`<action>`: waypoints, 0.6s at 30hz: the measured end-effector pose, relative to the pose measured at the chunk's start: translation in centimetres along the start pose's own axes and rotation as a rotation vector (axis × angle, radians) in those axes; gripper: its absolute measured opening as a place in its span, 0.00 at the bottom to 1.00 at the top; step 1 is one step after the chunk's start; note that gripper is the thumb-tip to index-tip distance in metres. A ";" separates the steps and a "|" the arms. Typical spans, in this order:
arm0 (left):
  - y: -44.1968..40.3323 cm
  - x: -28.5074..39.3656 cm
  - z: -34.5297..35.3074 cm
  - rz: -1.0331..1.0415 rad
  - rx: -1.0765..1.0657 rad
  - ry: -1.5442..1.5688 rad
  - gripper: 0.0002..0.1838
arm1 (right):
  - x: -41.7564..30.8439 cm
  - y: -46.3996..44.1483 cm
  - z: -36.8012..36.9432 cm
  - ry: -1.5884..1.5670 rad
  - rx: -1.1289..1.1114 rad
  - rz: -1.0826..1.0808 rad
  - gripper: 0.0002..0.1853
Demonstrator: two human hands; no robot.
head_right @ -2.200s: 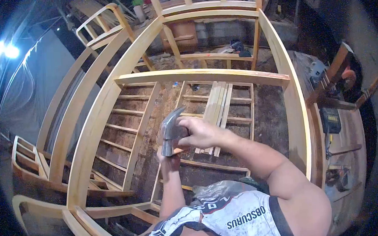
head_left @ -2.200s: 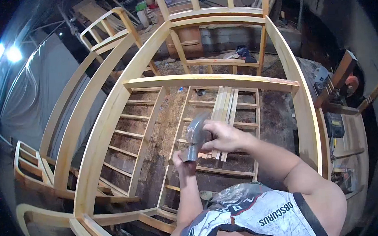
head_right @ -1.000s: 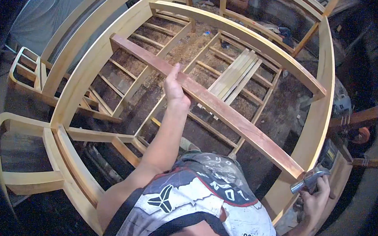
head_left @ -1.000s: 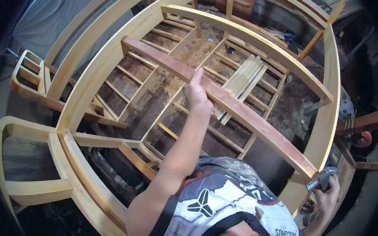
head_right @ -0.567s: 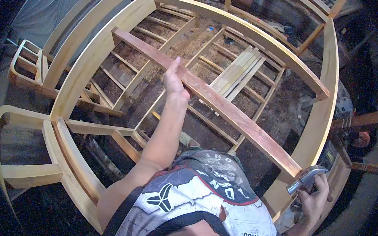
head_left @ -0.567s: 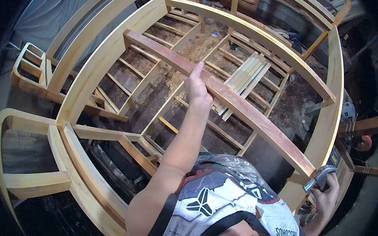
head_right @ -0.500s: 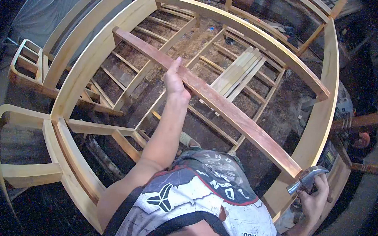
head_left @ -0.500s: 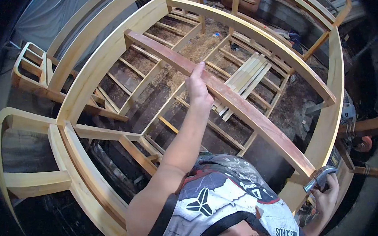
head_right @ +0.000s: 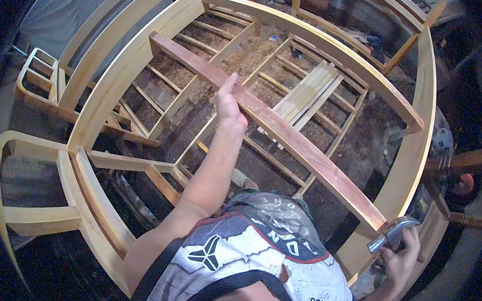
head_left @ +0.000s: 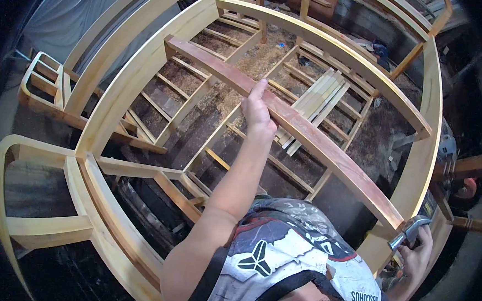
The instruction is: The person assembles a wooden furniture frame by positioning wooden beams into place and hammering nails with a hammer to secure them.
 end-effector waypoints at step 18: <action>1.1 1.1 0.4 -0.030 0.066 -0.204 0.31 | 0.7 -0.3 0.0 -0.035 0.071 -0.033 0.22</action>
Point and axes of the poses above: each hand's wrist, its own y-axis away from the middle knuckle, its own z-axis out of the palm, x = y × z, the point moved 3 cm from there along -y, towards the middle knuckle, and after that the axes turned 13 degrees about z, right-handed, at the moved point
